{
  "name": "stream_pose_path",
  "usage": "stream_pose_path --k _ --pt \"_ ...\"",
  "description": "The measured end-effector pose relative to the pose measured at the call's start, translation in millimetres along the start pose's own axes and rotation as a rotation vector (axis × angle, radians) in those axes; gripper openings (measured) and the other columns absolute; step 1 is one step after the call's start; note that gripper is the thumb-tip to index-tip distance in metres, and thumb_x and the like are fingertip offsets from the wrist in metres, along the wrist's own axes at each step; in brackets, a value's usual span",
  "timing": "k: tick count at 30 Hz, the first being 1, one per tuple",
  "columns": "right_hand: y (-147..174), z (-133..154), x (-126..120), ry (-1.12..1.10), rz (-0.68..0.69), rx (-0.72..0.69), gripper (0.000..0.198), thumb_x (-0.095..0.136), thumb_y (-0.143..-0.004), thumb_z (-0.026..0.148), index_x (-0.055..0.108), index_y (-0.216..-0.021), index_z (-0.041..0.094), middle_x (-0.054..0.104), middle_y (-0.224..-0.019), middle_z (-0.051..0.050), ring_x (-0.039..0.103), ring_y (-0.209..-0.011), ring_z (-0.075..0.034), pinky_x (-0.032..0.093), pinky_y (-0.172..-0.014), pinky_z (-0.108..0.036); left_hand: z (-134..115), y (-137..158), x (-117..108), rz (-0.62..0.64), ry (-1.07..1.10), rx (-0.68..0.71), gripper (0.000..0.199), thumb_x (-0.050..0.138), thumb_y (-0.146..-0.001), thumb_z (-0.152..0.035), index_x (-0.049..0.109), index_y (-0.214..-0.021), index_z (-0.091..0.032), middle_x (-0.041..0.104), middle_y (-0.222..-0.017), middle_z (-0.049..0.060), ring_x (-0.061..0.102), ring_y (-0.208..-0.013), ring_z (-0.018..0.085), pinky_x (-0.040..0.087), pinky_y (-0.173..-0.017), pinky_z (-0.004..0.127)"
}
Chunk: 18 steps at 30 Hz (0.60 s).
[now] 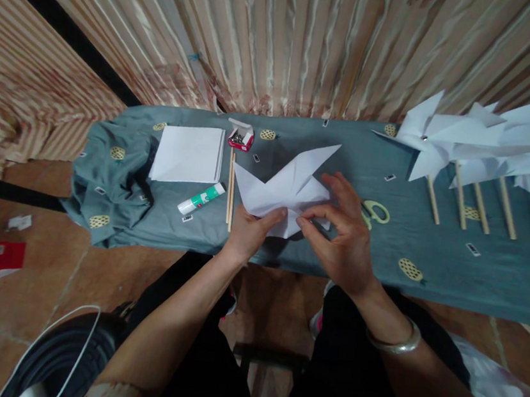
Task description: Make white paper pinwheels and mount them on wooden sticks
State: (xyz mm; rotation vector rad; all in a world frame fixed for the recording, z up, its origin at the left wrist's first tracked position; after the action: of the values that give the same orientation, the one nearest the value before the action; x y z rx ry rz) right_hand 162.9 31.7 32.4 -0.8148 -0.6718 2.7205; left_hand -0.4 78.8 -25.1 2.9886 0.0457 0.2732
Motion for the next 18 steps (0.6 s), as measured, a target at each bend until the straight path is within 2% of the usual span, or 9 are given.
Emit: stream_pose_path --k 7,18 --pt "-1.3 -1.4 -2.4 0.006 -0.025 0.025 0.010 0.069 -0.084 0.021 0.067 -0.078 0.029 0.058 -0.140 0.000 0.040 -0.143 -0.032 0.030 -0.118 -0.063 2.2 1.6 1.4 0.019 -0.038 0.003 0.032 0.085 -0.059 -0.030 0.078 -0.087 -0.015 0.079 -0.093 0.007 0.072 -0.086 0.022 0.056 -0.086 0.035" --pt "-1.0 -6.8 -2.8 0.011 -0.048 0.042 0.008 0.069 -0.084 0.023 0.067 -0.077 0.027 0.058 -0.140 -0.002 0.041 -0.142 -0.032 0.031 -0.117 -0.062 6.4 3.3 1.2 0.000 -0.032 -0.032 0.033 0.088 -0.055 -0.030 0.077 -0.083 -0.016 0.078 -0.088 0.006 0.071 -0.083 0.023 0.055 -0.085 0.037"
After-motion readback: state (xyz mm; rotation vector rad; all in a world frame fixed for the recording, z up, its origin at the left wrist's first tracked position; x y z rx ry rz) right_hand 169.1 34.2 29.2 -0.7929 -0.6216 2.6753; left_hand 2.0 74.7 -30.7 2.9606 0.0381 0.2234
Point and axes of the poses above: each hand's wrist, its own y-axis away from the middle knuckle, its own x-axis out of the palm, z = x × y, the point moved 8 cm from there along -y, towards the middle knuckle
